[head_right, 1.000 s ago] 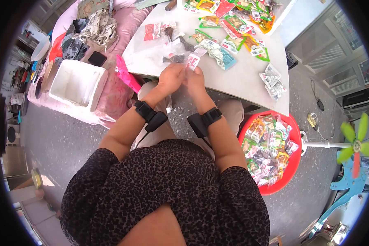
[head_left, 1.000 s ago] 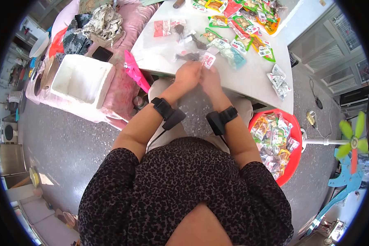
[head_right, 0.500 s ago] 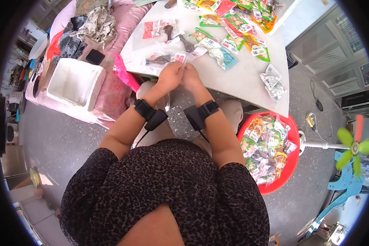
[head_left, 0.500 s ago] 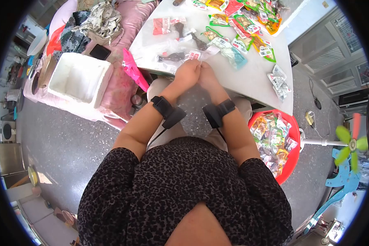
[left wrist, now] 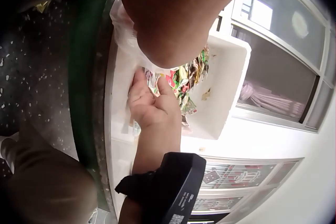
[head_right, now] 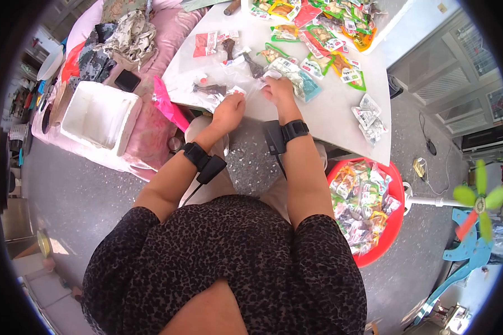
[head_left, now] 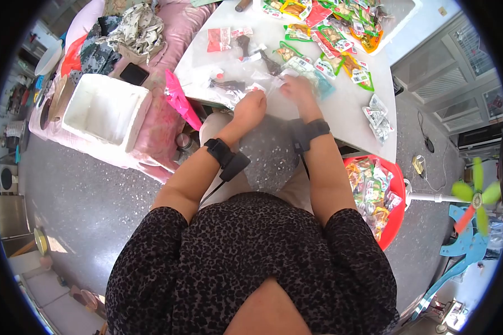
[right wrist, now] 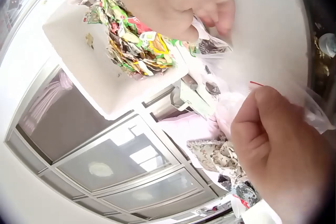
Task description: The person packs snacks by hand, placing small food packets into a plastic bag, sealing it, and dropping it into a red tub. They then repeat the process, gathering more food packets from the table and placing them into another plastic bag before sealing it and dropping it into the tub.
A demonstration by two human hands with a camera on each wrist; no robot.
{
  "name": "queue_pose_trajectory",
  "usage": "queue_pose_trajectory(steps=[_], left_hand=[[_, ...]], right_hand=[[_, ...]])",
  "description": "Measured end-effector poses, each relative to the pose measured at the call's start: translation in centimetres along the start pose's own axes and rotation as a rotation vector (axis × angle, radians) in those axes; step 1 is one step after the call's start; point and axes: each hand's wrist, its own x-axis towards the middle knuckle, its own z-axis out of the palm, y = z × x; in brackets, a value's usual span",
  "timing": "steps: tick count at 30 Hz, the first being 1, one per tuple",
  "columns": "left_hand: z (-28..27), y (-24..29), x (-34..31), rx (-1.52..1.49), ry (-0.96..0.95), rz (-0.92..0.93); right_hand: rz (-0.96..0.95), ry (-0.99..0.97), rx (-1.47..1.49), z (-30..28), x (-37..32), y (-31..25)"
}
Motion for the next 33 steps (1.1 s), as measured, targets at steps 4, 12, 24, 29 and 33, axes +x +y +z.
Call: queue_pose_trajectory(steps=[4,12,24,29,33], left_hand=[[0.1,-0.3,0.0,0.011,0.041,0.051],[0.1,-0.3,0.0,-0.013,0.104,0.096],[0.0,-0.2,0.1,0.043,-0.014,-0.042],[0.4,0.0,-0.2,0.083,-0.005,-0.011],[0.8,0.0,-0.1,0.066,0.028,-0.013]], right_hand=[[0.022,0.072,0.198,1.3,-1.0,-2.1],[-0.011,0.093,0.438,-3.0,-7.9,-4.9],[-0.891,0.170,-1.101,-7.8,-12.7,1.1],[-0.665,0.457,-1.026,-9.1,-12.8,3.4],[-0.077,0.415,-1.033,-6.6,-14.0,-0.9]])
